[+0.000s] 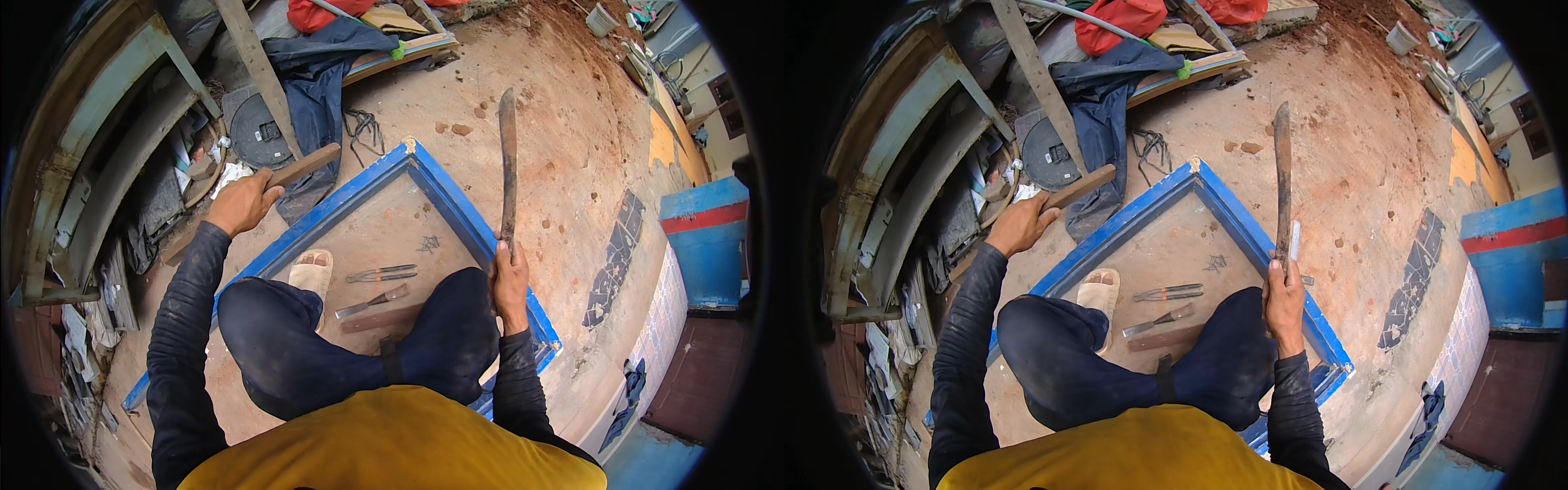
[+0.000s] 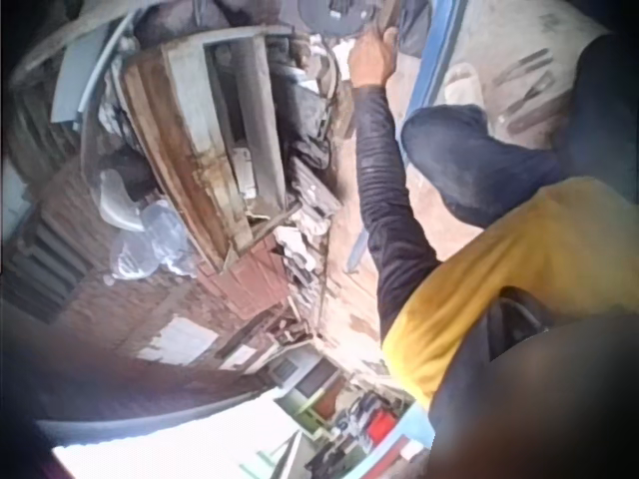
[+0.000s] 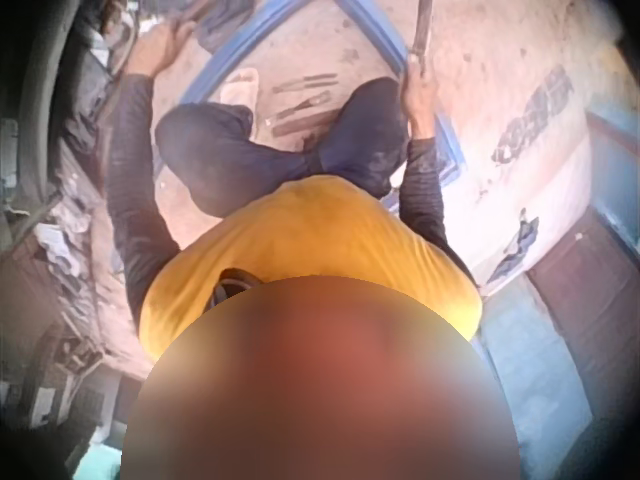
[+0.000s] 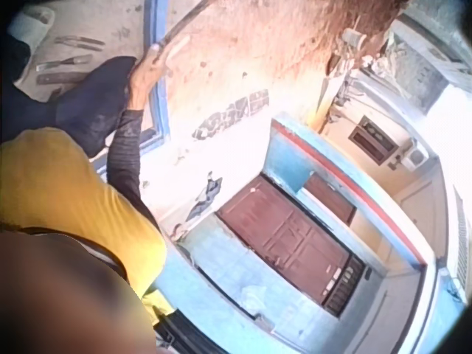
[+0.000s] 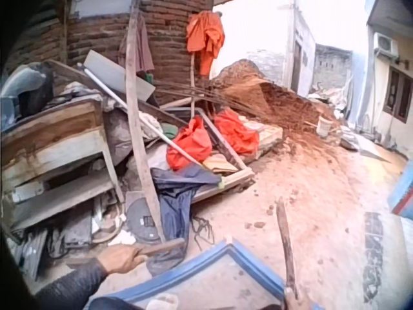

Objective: The person assembles a blue rectangular frame by attaching a wooden strip to its corner. They use a metal file to smooth the wood, then hammer nails into the strip to secure it to the frame.

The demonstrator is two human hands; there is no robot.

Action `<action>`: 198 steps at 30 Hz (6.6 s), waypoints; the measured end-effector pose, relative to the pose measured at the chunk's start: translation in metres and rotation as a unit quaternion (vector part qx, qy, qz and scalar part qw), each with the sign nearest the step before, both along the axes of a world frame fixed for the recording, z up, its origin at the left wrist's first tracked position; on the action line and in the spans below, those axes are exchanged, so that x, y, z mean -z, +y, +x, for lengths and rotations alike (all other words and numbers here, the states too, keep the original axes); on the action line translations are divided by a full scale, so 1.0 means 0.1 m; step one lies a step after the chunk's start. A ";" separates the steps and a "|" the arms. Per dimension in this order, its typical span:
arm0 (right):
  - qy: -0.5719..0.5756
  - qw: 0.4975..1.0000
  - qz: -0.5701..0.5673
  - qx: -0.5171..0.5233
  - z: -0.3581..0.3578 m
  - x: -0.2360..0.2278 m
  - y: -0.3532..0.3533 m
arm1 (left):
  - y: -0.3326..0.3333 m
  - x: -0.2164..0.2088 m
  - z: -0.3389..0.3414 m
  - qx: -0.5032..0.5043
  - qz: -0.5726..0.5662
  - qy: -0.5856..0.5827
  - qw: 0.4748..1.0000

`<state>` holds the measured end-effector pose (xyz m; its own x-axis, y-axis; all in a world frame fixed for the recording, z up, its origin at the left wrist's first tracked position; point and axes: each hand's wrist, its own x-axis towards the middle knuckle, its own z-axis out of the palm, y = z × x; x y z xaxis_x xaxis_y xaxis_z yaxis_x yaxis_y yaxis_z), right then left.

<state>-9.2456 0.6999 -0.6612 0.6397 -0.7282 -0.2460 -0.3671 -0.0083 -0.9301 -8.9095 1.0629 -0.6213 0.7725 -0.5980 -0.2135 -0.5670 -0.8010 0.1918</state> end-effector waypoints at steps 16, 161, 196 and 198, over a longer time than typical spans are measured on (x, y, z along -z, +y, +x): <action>0.094 0.966 -0.187 -0.150 1.12 1.42 0.10 | -1.67 1.50 0.72 0.155 0.078 -0.014 0.985; 0.013 0.602 -0.279 -0.748 0.65 3.18 6.12 | 4.98 2.67 -5.05 -0.475 -0.043 0.130 0.869; -0.047 0.647 -0.171 -0.742 0.03 2.90 5.74 | 4.74 2.52 -4.14 -0.352 0.164 0.208 0.898; -0.015 0.637 -0.194 -0.746 0.06 2.93 5.76 | 4.72 2.50 -4.14 -0.358 0.160 0.203 0.897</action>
<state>-9.2396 1.2757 -0.9542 0.6911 0.6934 -0.2040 0.3359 -0.5580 -0.7588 -9.3240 1.5354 -0.8718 0.7533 0.1634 -0.6371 0.1805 -0.9828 -0.0387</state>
